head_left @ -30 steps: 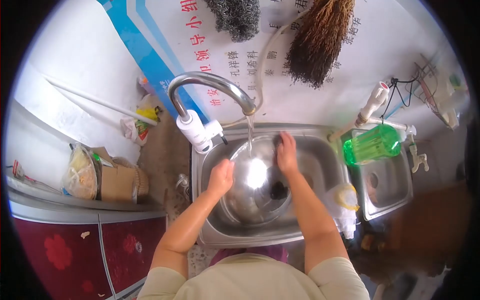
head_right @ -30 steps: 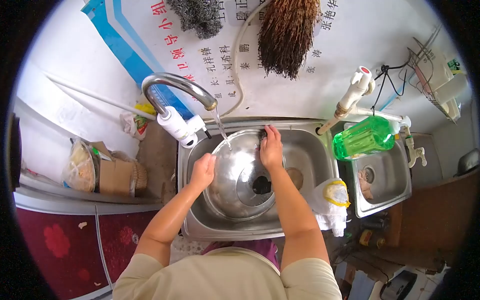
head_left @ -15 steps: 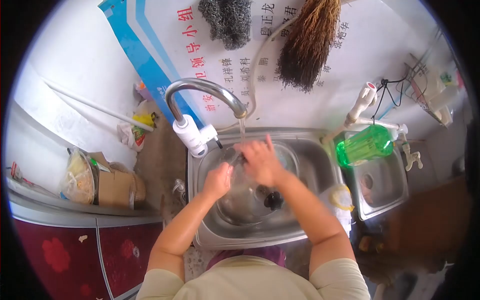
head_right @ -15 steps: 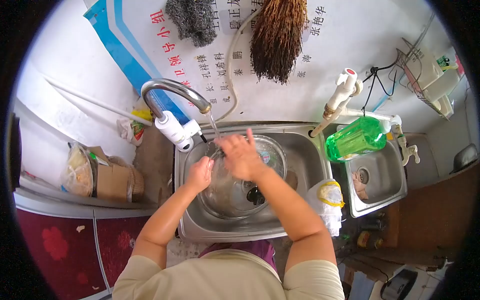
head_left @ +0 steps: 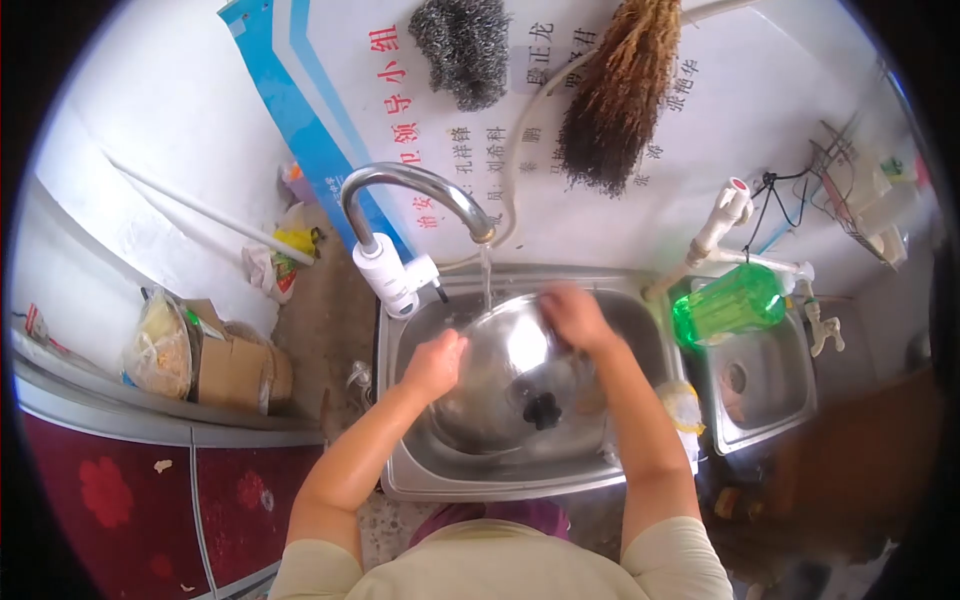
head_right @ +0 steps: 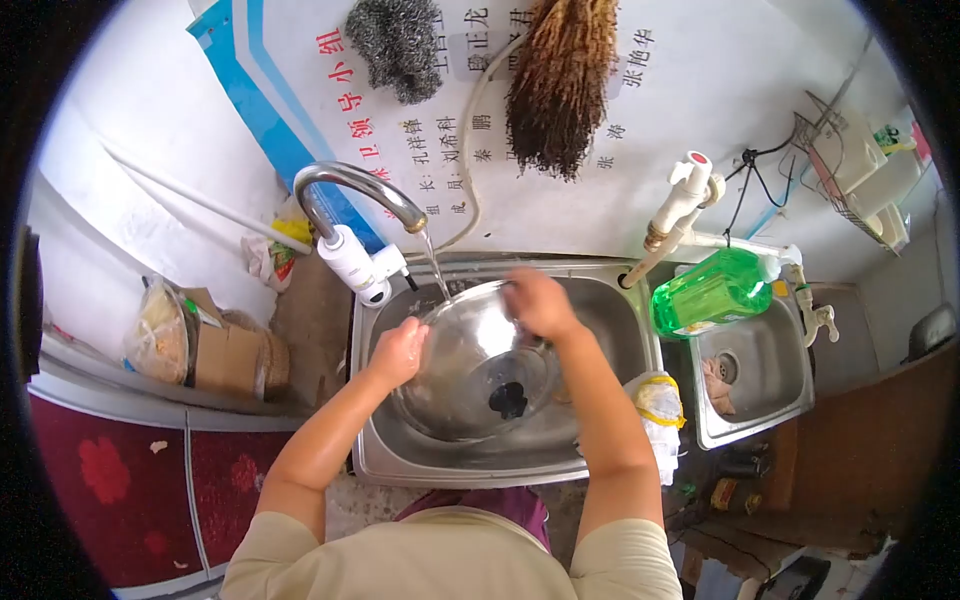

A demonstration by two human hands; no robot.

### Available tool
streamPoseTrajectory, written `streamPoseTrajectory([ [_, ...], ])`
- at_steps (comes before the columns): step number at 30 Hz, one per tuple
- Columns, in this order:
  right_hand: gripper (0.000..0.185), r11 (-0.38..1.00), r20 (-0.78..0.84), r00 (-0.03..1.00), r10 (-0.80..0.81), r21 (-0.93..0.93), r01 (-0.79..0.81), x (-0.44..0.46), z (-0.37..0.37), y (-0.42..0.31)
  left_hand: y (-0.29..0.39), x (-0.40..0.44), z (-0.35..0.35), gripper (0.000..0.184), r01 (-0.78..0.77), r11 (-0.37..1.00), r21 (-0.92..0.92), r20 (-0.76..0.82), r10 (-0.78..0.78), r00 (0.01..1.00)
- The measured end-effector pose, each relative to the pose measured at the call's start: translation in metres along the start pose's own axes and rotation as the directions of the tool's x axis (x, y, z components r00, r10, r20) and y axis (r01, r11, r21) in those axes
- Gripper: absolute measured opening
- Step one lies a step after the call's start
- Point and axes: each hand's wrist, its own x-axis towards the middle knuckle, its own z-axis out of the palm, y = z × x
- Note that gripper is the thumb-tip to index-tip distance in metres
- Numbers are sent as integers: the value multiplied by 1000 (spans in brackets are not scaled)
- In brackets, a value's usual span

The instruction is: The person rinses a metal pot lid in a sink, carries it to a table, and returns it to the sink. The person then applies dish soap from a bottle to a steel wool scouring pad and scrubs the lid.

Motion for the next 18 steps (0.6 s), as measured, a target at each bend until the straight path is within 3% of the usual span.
streamPoseTrajectory([
  [1, 13, 962, 93, 967, -239, -110, 248, 8, -7, -41, 0, 2, 9, 18, -24, 1000, 0, 11, 24, 1000],
  [2, 11, 884, 82, 892, -444, -123, 451, 12, 3, -59, 1, 4, 16, 17, -48, 999, -3, 19, 48, 999],
  [3, 11, 842, 211, 889, -407, -290, 454, 9, 9, -79, 2, 3, 20, 17, -57, 998, 27, -4, 57, 998],
  [6, 10, 811, 119, 853, -508, -266, 520, 2, 8, -85, 5, -6, 17, 16, -49, 998, 49, -23, 51, 998],
  [7, 15, 848, 37, 865, -501, -179, 499, 3, 7, -73, 4, -10, 16, 17, -35, 999, 38, -34, 36, 999],
  [9, 19, 958, -112, 952, -283, -86, 275, 0, -1, -39, 2, -13, 15, 18, -12, 1000, 16, -65, 13, 998],
  [10, 21, 995, -129, 991, 41, -84, -52, -6, -1, -22, -1, -15, 14, 18, 11, 1000, 24, -92, -9, 996],
  [11, 24, 977, -140, 967, 212, 49, -207, -12, 1, 3, -3, -21, 12, 18, 39, 999, 31, -114, -35, 993],
  [13, 24, 958, -238, 943, 233, 224, -180, -31, 12, 43, -9, -31, 12, 16, 77, 997, 31, -156, -71, 985],
  [16, 23, 924, -226, 908, 352, 236, -300, -38, 15, 44, -18, -36, 9, 13, 114, 993, 20, -197, -108, 974],
  [18, 23, 974, -258, 940, 222, 107, -200, -25, 10, 35, -21, -34, 8, 12, 144, 990, -3, -191, -142, 971],
])
